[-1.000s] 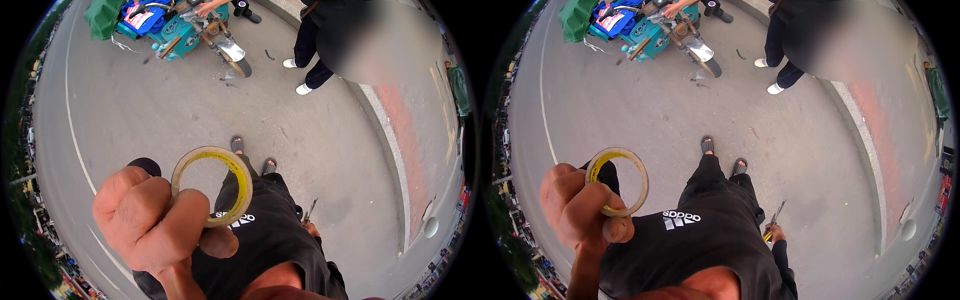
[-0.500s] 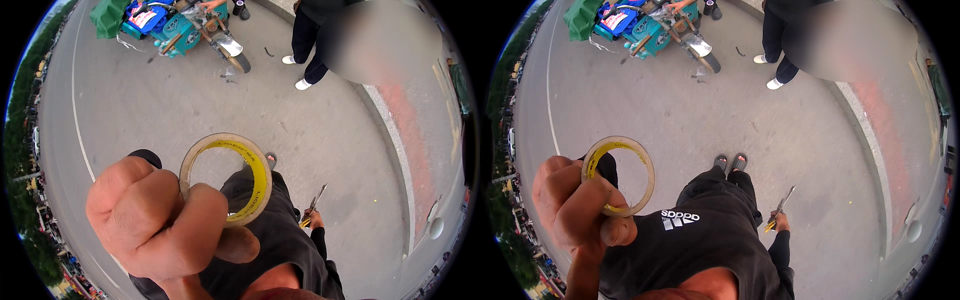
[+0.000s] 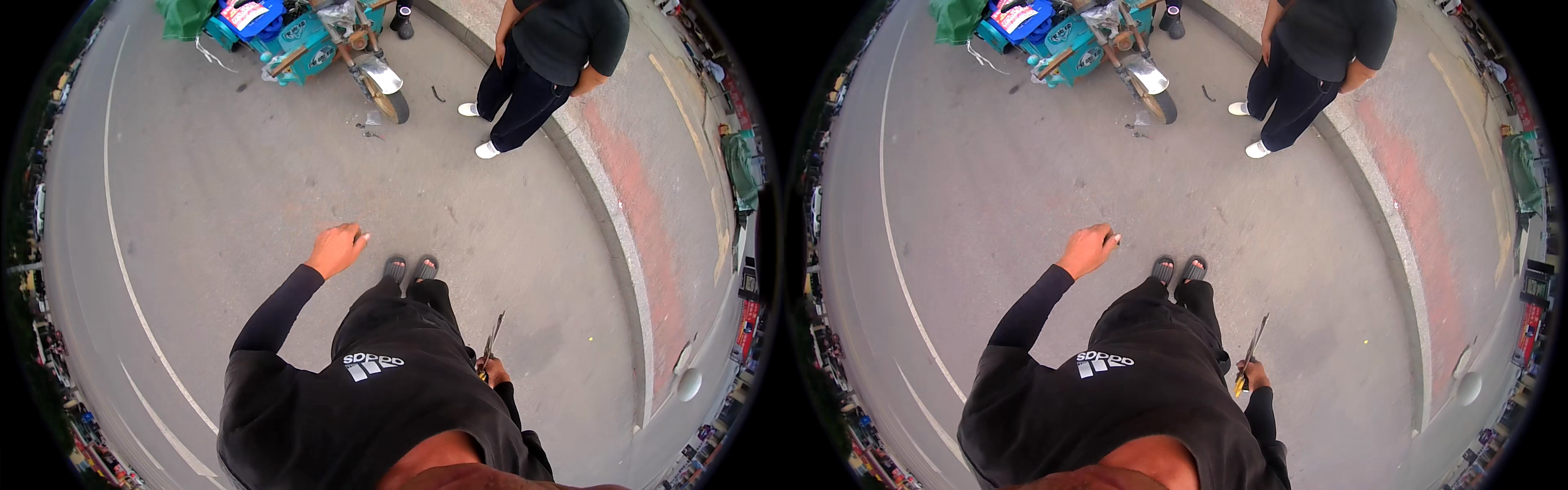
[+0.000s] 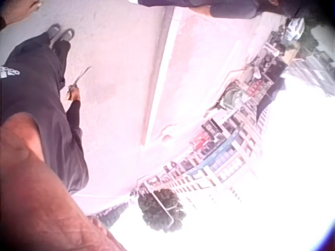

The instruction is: The person repairs a teal electric scooter on a city sidewalk. They remove a plastic bag from the front assembly, use a yellow wrench to tighten bolts on the handlebar stem, and adjust the dashboard area. The person then gathers tools and interacts with bystanders.

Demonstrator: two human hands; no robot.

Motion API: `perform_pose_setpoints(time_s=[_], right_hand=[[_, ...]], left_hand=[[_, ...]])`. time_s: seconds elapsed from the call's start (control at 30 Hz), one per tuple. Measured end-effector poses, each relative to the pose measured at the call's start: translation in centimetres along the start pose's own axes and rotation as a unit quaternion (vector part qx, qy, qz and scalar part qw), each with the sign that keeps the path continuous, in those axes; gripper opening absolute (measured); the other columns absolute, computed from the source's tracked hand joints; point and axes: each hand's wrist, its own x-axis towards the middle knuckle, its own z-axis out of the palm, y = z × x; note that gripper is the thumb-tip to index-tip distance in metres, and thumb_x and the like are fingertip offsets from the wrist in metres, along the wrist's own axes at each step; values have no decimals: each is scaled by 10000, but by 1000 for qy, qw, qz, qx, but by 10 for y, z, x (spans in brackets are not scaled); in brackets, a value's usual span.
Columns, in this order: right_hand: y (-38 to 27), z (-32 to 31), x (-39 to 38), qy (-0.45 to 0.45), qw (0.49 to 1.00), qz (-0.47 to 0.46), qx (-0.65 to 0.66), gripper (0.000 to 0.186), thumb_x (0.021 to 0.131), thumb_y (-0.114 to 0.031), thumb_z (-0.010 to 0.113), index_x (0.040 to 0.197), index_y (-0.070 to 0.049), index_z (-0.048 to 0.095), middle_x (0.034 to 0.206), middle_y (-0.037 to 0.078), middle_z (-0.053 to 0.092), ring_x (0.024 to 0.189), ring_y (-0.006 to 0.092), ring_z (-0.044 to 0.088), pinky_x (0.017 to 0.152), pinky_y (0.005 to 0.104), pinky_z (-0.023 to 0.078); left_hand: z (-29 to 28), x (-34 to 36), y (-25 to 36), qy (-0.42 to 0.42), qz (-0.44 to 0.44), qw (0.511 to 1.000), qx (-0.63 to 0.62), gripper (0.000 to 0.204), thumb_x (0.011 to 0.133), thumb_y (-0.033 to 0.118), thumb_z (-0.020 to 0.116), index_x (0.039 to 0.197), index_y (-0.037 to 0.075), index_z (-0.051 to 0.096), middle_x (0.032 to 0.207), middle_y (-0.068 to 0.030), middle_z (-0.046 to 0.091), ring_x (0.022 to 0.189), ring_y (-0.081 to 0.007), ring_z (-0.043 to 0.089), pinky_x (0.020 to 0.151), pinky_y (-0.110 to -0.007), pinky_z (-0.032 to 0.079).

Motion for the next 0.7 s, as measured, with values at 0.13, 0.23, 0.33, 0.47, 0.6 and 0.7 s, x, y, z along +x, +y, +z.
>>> perform_pose_setpoints(time_s=[0.13,0.23,0.33,0.47,0.6,0.7], right_hand=[[43,-6,2,2,990,-119,-79,108,795,-73,668,806,-34,567,627,66,519,498,211,551,469,384,456],[41,17,-20,68,995,-60,42,122,779,-68,665,852,-32,575,645,72,539,511,220,568,478,367,463],[177,-40,37,70,934,-217,-275,111,788,-116,673,817,-36,602,659,79,560,538,235,586,496,384,477],[212,-55,50,36,948,-154,-278,123,789,-139,679,790,-34,613,662,78,571,546,241,593,504,386,475],[180,-96,33,18,974,-87,-210,137,785,-148,682,769,-30,616,659,75,577,544,243,594,506,383,467],[139,-138,30,16,991,-54,-117,148,782,-156,685,754,-27,618,657,73,580,543,244,594,507,380,461]], left_hand=[[156,-114,-158,-343,-262,899,75,474,931,415,551,1073,-5,720,1094,-250,703,1067,-401,668,904,-495,528],[172,-195,-211,-475,-456,743,-120,370,993,274,518,761,11,635,633,-98,605,481,-201,559,422,-351,450],[181,-172,-157,-513,-421,736,-130,326,947,239,563,756,-8,654,671,-91,641,515,-199,595,480,-346,484],[191,-78,-133,-406,-374,830,-83,383,954,321,573,802,-7,702,738,-115,725,571,-259,684,532,-402,549],[201,55,-57,-318,-166,933,40,296,821,224,550,911,1,723,946,-247,712,911,-413,692,793,-530,537],[203,145,51,-235,-34,968,86,246,810,151,554,954,23,707,1022,-250,694,981,-431,661,838,-526,517]])
